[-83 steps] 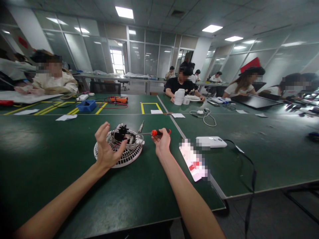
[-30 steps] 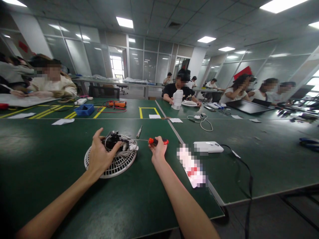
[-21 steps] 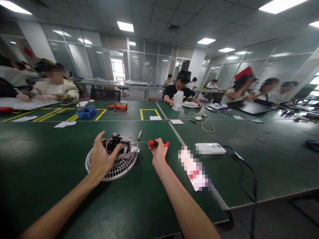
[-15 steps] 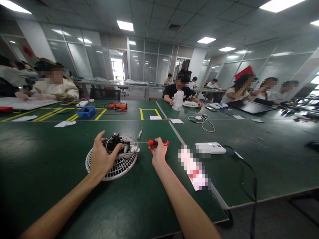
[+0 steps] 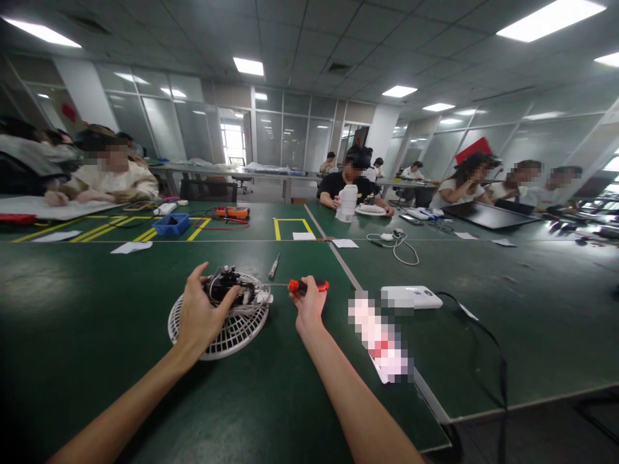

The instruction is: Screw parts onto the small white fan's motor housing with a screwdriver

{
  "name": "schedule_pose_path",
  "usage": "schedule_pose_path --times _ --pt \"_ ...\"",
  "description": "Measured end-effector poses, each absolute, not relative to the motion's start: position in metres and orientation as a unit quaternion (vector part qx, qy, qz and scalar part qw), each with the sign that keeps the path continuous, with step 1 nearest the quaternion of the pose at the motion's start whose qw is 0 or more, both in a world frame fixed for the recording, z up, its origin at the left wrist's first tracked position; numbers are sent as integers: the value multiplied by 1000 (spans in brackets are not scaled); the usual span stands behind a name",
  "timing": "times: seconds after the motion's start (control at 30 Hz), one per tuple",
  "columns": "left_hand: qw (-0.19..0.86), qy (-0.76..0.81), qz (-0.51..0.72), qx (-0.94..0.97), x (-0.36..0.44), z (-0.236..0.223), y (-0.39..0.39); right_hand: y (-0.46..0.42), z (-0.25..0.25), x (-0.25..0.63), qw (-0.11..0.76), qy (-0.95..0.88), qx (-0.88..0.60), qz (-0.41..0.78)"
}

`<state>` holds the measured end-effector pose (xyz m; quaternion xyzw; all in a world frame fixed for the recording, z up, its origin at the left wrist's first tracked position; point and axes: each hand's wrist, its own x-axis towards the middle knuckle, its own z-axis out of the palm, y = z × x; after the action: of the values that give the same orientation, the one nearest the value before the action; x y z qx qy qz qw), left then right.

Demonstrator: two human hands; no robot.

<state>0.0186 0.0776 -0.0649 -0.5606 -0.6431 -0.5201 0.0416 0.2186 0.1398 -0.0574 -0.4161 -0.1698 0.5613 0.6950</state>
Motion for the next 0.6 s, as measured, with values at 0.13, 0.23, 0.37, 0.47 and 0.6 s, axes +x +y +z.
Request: schedule_pose_path --times 0.13,0.23,0.37,0.47,0.6 --pt "36 -644 -525 -555 19 -64 78 137 -57 216 693 -181 -412 564" --pt "35 -639 -530 -556 20 -64 78 136 -57 215 691 -194 -420 556" --pt "39 -636 -534 -556 19 -63 78 136 -59 213 685 -205 -450 536" --pt "36 -641 -529 -555 19 -62 78 136 -59 214 694 -195 -441 534" --pt "33 -641 -530 -554 18 -58 79 136 -56 217 712 -160 -405 551"
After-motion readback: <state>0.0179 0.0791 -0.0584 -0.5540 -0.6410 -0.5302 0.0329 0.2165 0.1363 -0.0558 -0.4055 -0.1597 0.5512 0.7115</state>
